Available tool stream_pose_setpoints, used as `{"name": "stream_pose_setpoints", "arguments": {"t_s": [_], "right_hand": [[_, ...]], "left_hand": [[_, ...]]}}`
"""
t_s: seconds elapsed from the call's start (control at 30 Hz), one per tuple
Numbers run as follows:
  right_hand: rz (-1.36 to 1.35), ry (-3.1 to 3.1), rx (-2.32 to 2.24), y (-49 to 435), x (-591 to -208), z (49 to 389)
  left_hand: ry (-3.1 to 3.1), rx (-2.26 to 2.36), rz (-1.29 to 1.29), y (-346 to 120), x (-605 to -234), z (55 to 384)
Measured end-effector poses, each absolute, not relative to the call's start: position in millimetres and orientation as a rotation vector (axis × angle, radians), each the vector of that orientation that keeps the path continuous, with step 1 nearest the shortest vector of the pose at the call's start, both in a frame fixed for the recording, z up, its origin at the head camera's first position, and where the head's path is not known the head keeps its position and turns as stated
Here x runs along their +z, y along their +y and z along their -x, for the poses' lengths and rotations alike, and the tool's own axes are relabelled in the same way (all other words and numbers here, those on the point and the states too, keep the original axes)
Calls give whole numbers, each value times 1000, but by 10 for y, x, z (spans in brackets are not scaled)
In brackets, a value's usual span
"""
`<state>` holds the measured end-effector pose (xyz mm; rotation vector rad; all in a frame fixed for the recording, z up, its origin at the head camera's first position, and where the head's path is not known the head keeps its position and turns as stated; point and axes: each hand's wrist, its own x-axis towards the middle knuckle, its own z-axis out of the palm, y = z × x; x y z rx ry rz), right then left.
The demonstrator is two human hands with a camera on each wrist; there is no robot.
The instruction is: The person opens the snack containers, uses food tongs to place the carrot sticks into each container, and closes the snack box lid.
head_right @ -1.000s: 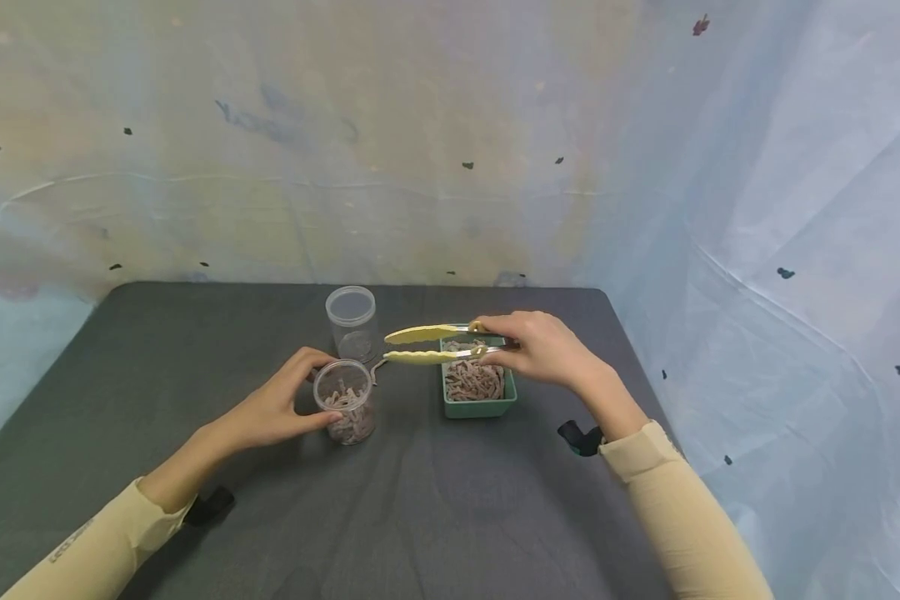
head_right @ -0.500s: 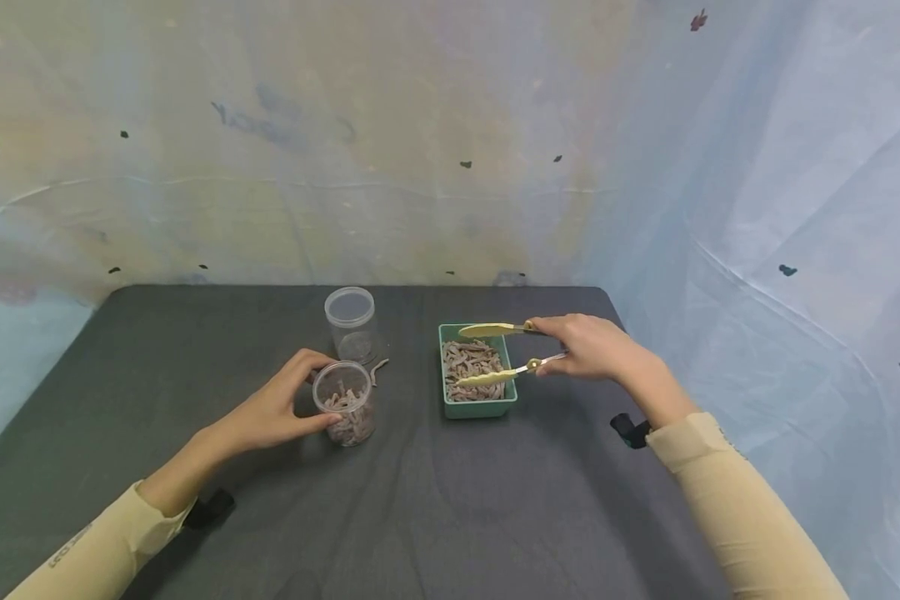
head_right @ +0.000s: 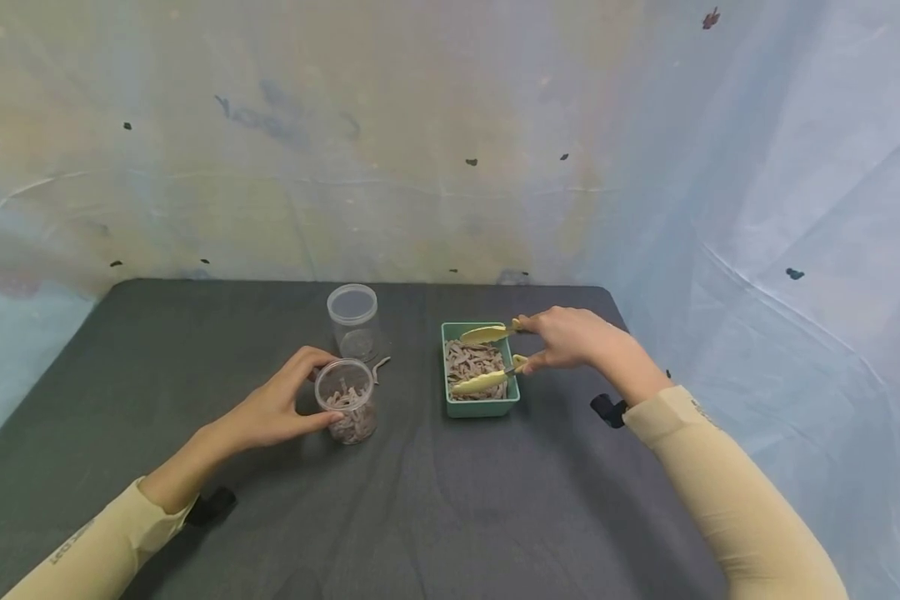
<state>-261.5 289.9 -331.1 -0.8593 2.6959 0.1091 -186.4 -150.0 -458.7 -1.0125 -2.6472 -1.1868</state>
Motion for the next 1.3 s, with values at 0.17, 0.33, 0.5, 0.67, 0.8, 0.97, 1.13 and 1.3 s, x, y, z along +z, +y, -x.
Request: {"name": "stream_pose_setpoints", "arguments": {"t_s": [0.17, 0.33, 0.5, 0.67, 0.8, 0.97, 1.13, 1.3], "right_hand": [[821, 2602, 55, 2879, -3304, 2722], [805, 2559, 69, 2784, -3258, 2838], [788, 2558, 75, 2773, -3317, 2848], [783, 2560, 90, 2810, -3362, 2818], [806, 2568, 86, 2807, -3358, 2820], [829, 2589, 83, 2831, -3357, 2825], [865, 2627, 61, 2882, -3349, 2793], [910, 2658, 1, 2938, -3360, 2766]], "left_hand": [[-2649, -1190, 1019, -1482, -4577, 1851], [-2668, -1195, 1006, -1478, -4552, 1842], [-2673, -1185, 1008, -1478, -4553, 1848], [-2656, -1183, 1020, -1472, -4568, 1857], [-2647, -1183, 1022, -1474, -4567, 1853], [-2661, -1180, 1011, -1474, -4562, 1850], [-2673, -1197, 1009, -1463, -4558, 1849], [-2678, -1221, 1015, -1457, -4560, 1845]]}}
